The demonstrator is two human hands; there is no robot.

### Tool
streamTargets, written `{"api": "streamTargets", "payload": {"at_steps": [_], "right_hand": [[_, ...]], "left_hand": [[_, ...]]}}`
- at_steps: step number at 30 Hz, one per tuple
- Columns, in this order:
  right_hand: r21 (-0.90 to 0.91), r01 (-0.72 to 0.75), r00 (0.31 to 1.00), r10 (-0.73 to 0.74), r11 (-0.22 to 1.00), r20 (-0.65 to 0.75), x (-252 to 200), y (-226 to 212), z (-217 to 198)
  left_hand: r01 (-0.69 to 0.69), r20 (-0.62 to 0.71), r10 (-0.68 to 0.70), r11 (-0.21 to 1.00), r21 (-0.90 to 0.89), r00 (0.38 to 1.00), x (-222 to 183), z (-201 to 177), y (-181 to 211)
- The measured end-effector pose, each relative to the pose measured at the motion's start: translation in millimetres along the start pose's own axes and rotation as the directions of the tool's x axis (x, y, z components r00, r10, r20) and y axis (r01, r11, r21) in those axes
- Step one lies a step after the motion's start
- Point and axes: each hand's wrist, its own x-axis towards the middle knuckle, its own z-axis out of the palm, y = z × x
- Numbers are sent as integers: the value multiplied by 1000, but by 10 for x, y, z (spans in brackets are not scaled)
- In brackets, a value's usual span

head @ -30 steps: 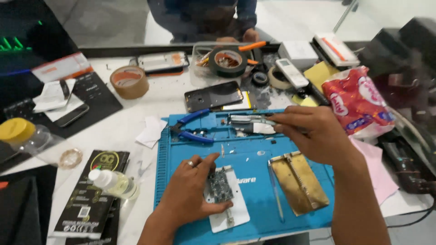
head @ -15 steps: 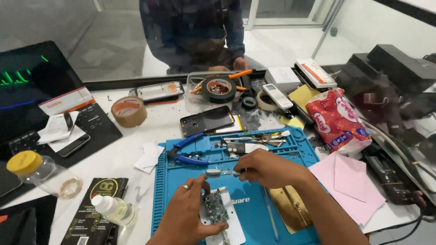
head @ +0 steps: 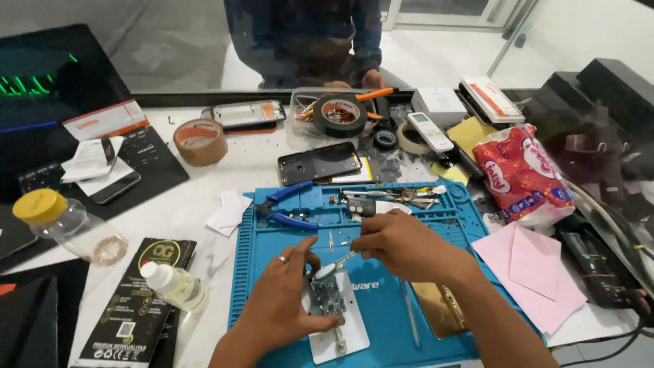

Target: The person uses a soldering iron to work on a small circuit board placed on a blue mat. They repeatedly apply heat to specific points on the board while holding it steady with their other hand. The workspace is cluttered with various tools and electronic components.

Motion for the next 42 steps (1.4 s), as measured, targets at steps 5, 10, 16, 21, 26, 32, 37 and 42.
{"api": "streamTargets", "payload": {"at_steps": [5,10,16,21,26,32,37,42], "right_hand": [[-96,-9,998,15,995,59,33,16,193],[-121,-64,991,78,991,108,65,-26,196],[-196,-142,964,180,970,197,55,2,172],[-225,-115,965,163,968,206,45,-49,167],[-197,-173,937,223,965,269,80,-87,177],[-187,-245,909,292,951,297,114,-164,99],[-154,-262,912,296,953,284,87,-132,120],[-135,-254,923,282,958,262,89,-162,109]], "left_hand": [[-154,-88,154,988,7,984,0,52,-59],[-165,-101,165,986,16,981,8,90,-89],[-197,-100,203,978,62,974,-4,62,-56],[-330,-178,376,913,240,909,-153,-253,276],[-143,-219,426,668,730,878,-179,-775,642],[212,-206,-73,542,813,976,105,-1607,757],[371,-312,-201,517,771,929,11,-2098,866],[513,-364,-371,490,705,855,34,-2260,748]]}}
